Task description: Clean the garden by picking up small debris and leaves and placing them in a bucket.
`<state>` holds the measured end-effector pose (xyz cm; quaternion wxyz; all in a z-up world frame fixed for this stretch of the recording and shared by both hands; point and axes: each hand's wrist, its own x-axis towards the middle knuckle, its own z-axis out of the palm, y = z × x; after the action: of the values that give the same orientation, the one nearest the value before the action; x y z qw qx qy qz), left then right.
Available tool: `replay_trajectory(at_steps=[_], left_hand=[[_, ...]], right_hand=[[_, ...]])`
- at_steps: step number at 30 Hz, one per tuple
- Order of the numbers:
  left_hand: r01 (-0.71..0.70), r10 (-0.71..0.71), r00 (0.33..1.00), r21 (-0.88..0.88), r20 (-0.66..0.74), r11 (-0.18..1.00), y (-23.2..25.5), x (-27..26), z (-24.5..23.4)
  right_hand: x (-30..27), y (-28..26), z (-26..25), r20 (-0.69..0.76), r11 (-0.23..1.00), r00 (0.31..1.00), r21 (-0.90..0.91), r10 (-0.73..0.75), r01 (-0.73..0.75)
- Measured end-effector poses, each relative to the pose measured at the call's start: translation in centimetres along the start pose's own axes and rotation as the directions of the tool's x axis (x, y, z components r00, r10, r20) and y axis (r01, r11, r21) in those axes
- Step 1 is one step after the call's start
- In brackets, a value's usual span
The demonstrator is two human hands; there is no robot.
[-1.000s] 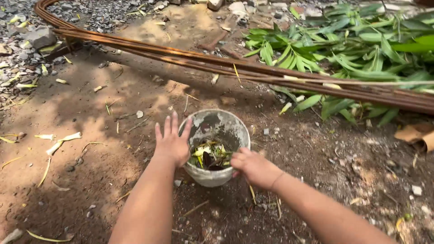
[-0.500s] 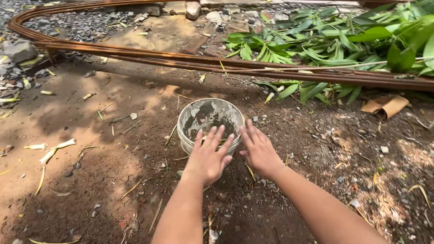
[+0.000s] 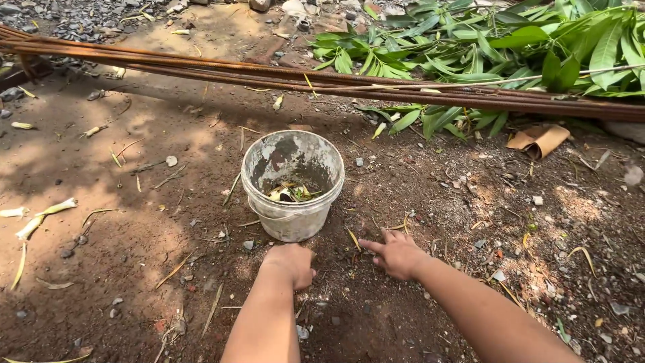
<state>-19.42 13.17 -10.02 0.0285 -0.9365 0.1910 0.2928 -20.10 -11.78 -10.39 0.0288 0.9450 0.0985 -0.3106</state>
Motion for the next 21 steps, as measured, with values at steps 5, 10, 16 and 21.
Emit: replay_trajectory(at_steps=[5, 10, 16, 21], left_hand=[[0.183, -0.178, 0.982, -0.091, 0.059, 0.979, -2.1, -0.1, 2.4], [0.335, -0.318, 0.942, -0.246, 0.108, 0.909, -5.3, -4.9, 1.6], [0.451, -0.421, 0.891, -0.229, 0.169, 0.863, -9.6, -7.3, 4.3], [0.509, -0.452, 0.859, -0.316, 0.238, 0.801, -11.5, -7.5, 5.9]], right_hand=[[-1.0, -1.7, 0.8, 0.078, 1.000, 0.997, -0.027, 0.009, -0.007], [0.5, -2.8, 1.9, 0.054, 0.999, 0.998, -0.041, 0.018, -0.016], [3.6, -3.4, 3.1, -0.046, 1.000, 0.999, -0.004, 0.015, -0.016], [4.3, -2.6, 3.6, -0.085, 0.999, 0.996, -0.047, -0.007, 0.003]])
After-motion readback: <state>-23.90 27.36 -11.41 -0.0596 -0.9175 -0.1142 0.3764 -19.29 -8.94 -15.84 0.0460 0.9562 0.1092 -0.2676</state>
